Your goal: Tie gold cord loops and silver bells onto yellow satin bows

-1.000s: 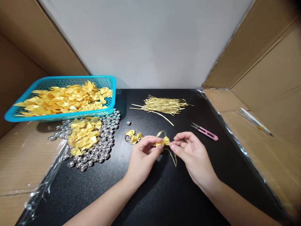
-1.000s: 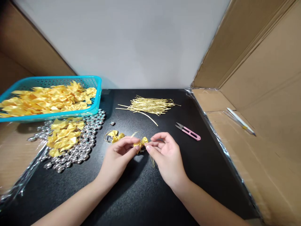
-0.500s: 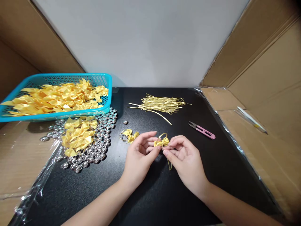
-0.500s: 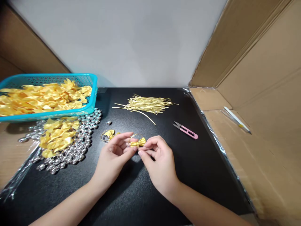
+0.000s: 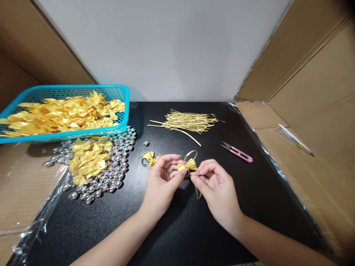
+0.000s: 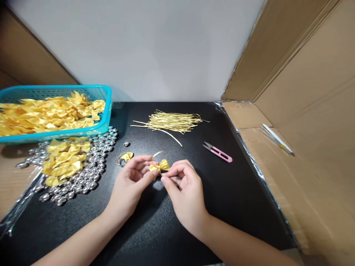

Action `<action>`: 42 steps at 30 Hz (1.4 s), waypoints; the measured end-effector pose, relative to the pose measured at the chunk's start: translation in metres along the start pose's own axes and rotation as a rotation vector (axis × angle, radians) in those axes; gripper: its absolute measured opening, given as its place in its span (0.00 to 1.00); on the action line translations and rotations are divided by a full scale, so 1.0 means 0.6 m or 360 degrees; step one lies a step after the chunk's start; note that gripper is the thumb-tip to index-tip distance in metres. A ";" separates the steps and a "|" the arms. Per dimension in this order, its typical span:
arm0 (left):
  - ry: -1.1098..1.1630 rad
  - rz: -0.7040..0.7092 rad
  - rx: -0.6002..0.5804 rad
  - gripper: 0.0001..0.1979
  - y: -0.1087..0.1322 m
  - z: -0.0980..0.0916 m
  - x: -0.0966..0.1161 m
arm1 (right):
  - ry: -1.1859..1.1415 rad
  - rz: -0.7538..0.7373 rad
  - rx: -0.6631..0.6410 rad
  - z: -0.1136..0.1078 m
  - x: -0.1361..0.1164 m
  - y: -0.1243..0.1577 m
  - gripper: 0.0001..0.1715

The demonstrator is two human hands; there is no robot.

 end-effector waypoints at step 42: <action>0.0184 -0.0251 -0.0292 0.19 -0.005 0.018 -0.009 | -0.0333 0.0330 -0.0059 0.003 0.026 -0.009 0.19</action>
Point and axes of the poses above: each hand's wrist, its own y-axis away from the middle knuckle, its own z-axis out of the palm, x = y × z, the point moved 8 cm from there along -y, towards the middle knuckle, and after that the axes turned 10 degrees about -x, right-handed, at the moved point
